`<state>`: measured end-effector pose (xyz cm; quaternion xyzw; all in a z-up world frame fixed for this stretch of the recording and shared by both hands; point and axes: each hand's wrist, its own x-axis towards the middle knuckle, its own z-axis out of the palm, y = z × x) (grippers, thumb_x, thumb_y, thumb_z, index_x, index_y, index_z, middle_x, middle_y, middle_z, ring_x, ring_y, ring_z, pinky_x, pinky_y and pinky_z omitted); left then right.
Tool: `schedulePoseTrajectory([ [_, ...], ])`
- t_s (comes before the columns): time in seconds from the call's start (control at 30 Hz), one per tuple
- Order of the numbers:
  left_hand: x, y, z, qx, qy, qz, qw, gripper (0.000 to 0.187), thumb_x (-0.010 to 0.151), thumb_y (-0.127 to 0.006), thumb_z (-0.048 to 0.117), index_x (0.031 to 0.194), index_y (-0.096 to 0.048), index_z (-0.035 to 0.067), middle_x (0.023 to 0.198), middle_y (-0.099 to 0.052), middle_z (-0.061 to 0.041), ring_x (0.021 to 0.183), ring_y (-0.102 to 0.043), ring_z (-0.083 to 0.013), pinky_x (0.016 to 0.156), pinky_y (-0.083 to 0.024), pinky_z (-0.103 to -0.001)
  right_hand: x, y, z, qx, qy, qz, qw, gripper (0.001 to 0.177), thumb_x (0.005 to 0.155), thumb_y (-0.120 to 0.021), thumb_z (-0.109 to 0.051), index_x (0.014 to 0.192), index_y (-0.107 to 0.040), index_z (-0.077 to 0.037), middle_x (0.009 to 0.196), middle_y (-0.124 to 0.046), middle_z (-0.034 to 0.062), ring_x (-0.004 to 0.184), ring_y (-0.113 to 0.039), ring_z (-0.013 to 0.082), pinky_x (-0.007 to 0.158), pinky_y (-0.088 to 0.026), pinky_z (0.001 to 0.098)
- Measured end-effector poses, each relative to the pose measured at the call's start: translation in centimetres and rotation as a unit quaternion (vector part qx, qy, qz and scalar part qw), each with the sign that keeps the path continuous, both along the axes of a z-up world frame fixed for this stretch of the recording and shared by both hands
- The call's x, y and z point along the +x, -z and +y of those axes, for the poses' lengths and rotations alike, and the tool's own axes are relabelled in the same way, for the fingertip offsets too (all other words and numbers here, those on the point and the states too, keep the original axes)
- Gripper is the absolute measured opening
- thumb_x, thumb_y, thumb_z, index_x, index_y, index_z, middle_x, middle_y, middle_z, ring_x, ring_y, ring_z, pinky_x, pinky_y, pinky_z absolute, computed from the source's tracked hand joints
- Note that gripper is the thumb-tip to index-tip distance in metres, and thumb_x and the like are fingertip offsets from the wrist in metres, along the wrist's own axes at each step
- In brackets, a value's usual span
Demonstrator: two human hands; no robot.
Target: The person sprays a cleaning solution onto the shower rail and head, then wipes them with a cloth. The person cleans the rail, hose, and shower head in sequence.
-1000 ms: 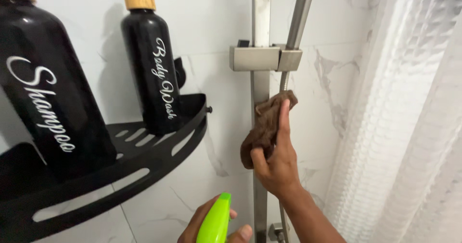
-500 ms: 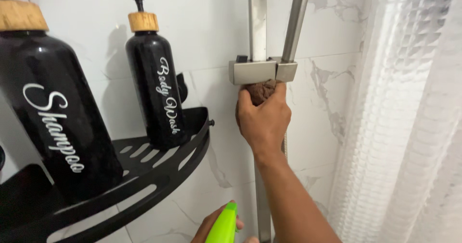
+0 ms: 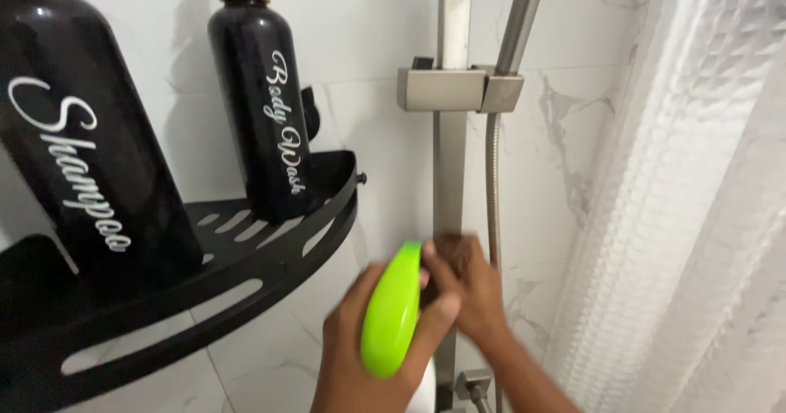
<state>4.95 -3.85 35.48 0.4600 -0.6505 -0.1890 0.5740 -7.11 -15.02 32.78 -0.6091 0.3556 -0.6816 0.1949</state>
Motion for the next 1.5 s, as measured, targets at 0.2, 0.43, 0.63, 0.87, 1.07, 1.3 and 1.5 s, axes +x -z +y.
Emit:
schedulePoseTrajectory([
  [0.2,-2.4,-4.5,0.9,-0.150,0.014,-0.002,0.989,0.035,0.083,-0.079,0.033,0.100,-0.069,0.005,0.085,-0.073,-0.006,0.076,-0.069,-0.0154,0.070,-0.057,-0.031,-3.6,-8.5,-2.7,-0.056,-0.301,-0.129,0.943,0.038,0.098,-0.061,-0.037,0.112,-0.062,-0.002,0.091,-0.072,0.0096,0.084,-0.072,0.0196,0.077,-0.060,0.0330],
  [0.43,-3.6,-7.9,0.6,-0.198,0.000,0.011,0.980,0.033,0.083,-0.079,0.034,0.095,-0.071,0.005,0.084,-0.072,-0.004,0.074,-0.070,-0.0160,0.069,-0.057,-0.032,-3.1,-8.9,-3.6,-0.102,-0.230,-0.054,0.966,0.035,0.098,-0.067,-0.033,0.113,-0.068,-0.001,0.097,-0.070,0.0065,0.088,-0.065,0.0145,0.077,-0.055,0.0318],
  [0.63,-3.7,-8.0,0.0,-0.208,-0.019,0.004,0.978,0.040,0.082,-0.078,0.041,0.097,-0.070,0.004,0.081,-0.073,-0.004,0.073,-0.071,-0.0156,0.069,-0.059,-0.032,-3.7,3.6,-8.4,0.063,-0.272,-0.045,0.959,0.048,0.092,-0.064,-0.030,0.131,-0.064,-0.001,0.120,-0.072,0.0082,0.105,-0.067,0.0171,0.087,-0.055,0.0334],
  [0.87,-4.7,-8.4,-1.4,-0.233,-0.040,-0.013,0.971,0.044,0.082,-0.077,0.044,0.103,-0.071,0.006,0.091,-0.076,-0.005,0.081,-0.073,-0.0165,0.074,-0.060,-0.033,-4.3,5.5,-6.5,0.080,-0.226,0.062,0.969,0.059,0.092,-0.056,-0.038,0.138,-0.061,-0.002,0.124,-0.071,0.0120,0.106,-0.066,0.0241,0.092,-0.051,0.0388],
  [1.07,-6.3,-10.1,-2.3,-0.295,-0.045,-0.044,0.953,0.045,0.085,-0.075,0.046,0.105,-0.071,0.006,0.094,-0.078,-0.004,0.085,-0.077,-0.0150,0.079,-0.061,-0.031,-5.4,-7.5,-8.1,-0.112,-0.317,-0.017,0.942,0.047,0.103,-0.057,-0.032,0.132,-0.061,0.004,0.118,-0.070,0.0115,0.104,-0.065,0.0204,0.089,-0.055,0.0362],
  [1.3,-6.2,-12.1,-3.3,-0.175,-0.092,-0.106,0.974,0.045,0.083,-0.075,0.044,0.110,-0.071,0.008,0.098,-0.076,-0.007,0.091,-0.073,-0.0214,0.084,-0.060,-0.035,-4.2,3.0,-7.2,0.019,-0.138,0.079,0.987,0.064,0.090,-0.067,-0.028,0.149,-0.051,-0.008,0.132,-0.069,0.0084,0.120,-0.066,0.0179,0.099,-0.051,0.0347],
  [1.5,-6.5,-12.5,-4.7,-0.339,-0.129,-0.167,0.917,0.050,0.085,-0.079,0.041,0.117,-0.067,0.005,0.126,-0.067,-0.013,0.115,-0.066,-0.0298,0.097,-0.052,-0.039,-3.9,19.9,-7.6,0.169,-0.198,0.105,0.960,0.044,0.086,-0.080,-0.026,0.118,-0.060,-0.003,0.100,-0.076,0.0093,0.094,-0.071,0.0181,0.087,-0.057,0.0330],
])
